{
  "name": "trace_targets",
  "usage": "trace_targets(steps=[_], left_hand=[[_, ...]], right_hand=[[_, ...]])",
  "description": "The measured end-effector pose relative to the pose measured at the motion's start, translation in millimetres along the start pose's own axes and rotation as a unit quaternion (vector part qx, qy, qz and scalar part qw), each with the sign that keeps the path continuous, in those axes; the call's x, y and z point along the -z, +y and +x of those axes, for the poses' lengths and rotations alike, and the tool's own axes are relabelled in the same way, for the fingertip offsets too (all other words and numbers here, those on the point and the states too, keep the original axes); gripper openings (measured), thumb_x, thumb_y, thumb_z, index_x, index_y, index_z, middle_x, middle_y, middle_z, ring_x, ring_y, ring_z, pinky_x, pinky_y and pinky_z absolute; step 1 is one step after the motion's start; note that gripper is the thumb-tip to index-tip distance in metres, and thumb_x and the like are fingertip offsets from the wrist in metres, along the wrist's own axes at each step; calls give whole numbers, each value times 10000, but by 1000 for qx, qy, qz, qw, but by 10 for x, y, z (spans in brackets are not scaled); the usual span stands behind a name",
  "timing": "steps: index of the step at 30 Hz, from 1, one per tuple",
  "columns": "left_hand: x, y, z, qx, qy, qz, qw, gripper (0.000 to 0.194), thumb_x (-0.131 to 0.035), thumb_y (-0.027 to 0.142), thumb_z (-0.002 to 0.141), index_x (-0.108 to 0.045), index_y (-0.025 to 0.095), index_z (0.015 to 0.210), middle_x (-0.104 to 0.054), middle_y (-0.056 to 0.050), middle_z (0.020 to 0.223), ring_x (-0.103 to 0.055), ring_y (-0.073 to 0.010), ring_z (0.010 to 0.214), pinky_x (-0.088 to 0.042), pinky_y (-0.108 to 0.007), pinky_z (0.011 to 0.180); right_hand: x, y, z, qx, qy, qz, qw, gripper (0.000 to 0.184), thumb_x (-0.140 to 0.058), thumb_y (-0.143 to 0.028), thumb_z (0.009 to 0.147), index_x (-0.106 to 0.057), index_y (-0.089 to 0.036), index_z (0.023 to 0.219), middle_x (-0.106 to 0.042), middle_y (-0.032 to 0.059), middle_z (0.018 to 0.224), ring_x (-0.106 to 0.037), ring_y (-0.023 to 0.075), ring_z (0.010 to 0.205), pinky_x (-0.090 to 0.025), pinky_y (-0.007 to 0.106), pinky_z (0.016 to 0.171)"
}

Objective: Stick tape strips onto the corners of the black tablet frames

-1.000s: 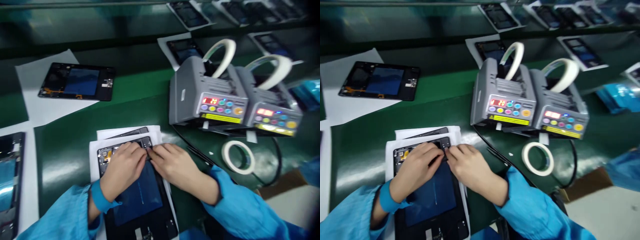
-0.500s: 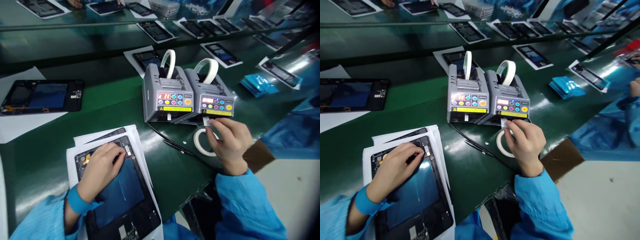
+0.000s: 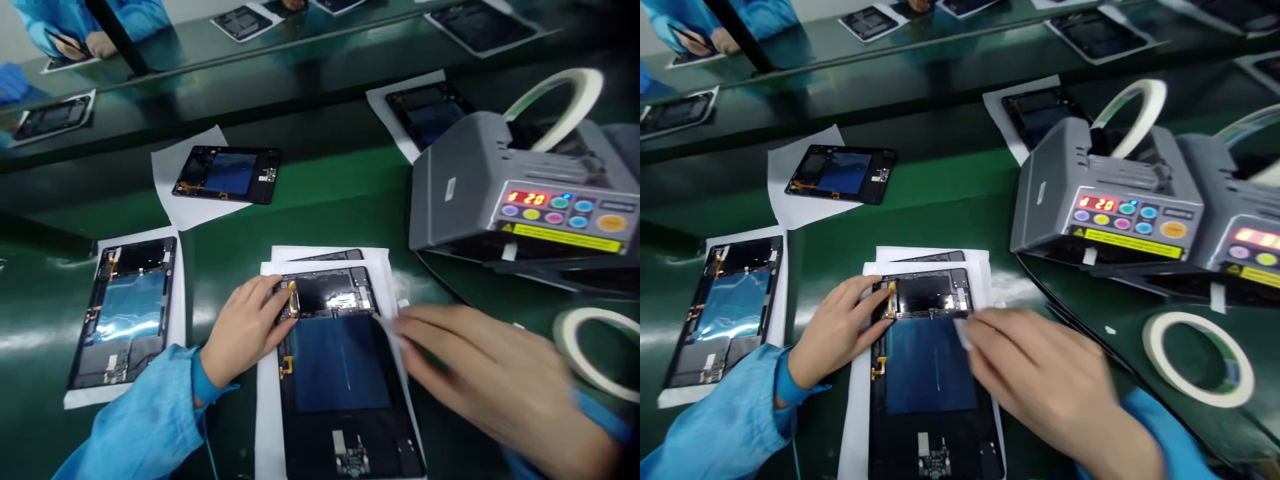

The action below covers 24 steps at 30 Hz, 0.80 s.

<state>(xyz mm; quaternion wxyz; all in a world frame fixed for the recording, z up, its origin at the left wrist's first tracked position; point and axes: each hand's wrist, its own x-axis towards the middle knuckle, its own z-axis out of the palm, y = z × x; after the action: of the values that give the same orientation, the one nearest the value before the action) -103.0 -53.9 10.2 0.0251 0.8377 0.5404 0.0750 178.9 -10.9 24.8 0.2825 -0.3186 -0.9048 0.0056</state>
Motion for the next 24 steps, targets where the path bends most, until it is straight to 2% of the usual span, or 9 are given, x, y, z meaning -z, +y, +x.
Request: trace_targets(steps=[1,4,6,8,13,24], left_hand=[[-31,-17,-5,-1,5,-5,1000,378,-536,328,904,-540,120,1220,-542,-170,1237,-514,-318,1125,-489,-469,883],[-98,-17,-14,-3,26,-26,999,356,-520,345,909,-569,120,1181,-556,-172,1233,-532,-313,1121,-494,-456,879],[-120,-7,-26,-1,42,-34,999,341,-501,360,916,-588,127,1150,-578,-162,1218,-545,-304,1108,-493,-442,876],[-136,-4,-39,5,56,-41,998,328,-488,362,921,-600,136,1130,-601,-139,1195,-559,-287,1085,-487,-423,880],[-181,-11,-59,8,61,-50,997,331,-489,359,919,-602,119,1116,-619,-116,1168,-576,-267,1034,-474,-395,870],[-195,-7,-55,11,56,-69,996,317,-512,344,904,-602,115,1104,-615,-126,1165,-565,-272,1053,-458,-407,893]], right_hand=[[-153,-67,199,30,-4,17,999,99,-589,-195,866,-656,-182,938,-696,31,924,-634,134,780,-486,256,708],[-636,-179,648,55,8,15,998,100,-563,-176,866,-653,-160,906,-697,31,898,-639,140,756,-487,259,674],[-879,-205,758,61,4,15,998,98,-566,-169,862,-652,-152,904,-698,35,897,-643,149,762,-490,264,673],[-1002,-208,751,63,-7,23,998,89,-589,-154,849,-648,-147,914,-699,39,900,-646,153,772,-493,266,684],[-989,-191,661,64,-26,30,997,94,-625,-133,821,-642,-156,910,-701,36,884,-636,145,756,-494,266,687],[-975,-216,669,82,-54,8,995,109,-645,-137,807,-650,-142,916,-698,41,904,-622,162,771,-474,286,672]])
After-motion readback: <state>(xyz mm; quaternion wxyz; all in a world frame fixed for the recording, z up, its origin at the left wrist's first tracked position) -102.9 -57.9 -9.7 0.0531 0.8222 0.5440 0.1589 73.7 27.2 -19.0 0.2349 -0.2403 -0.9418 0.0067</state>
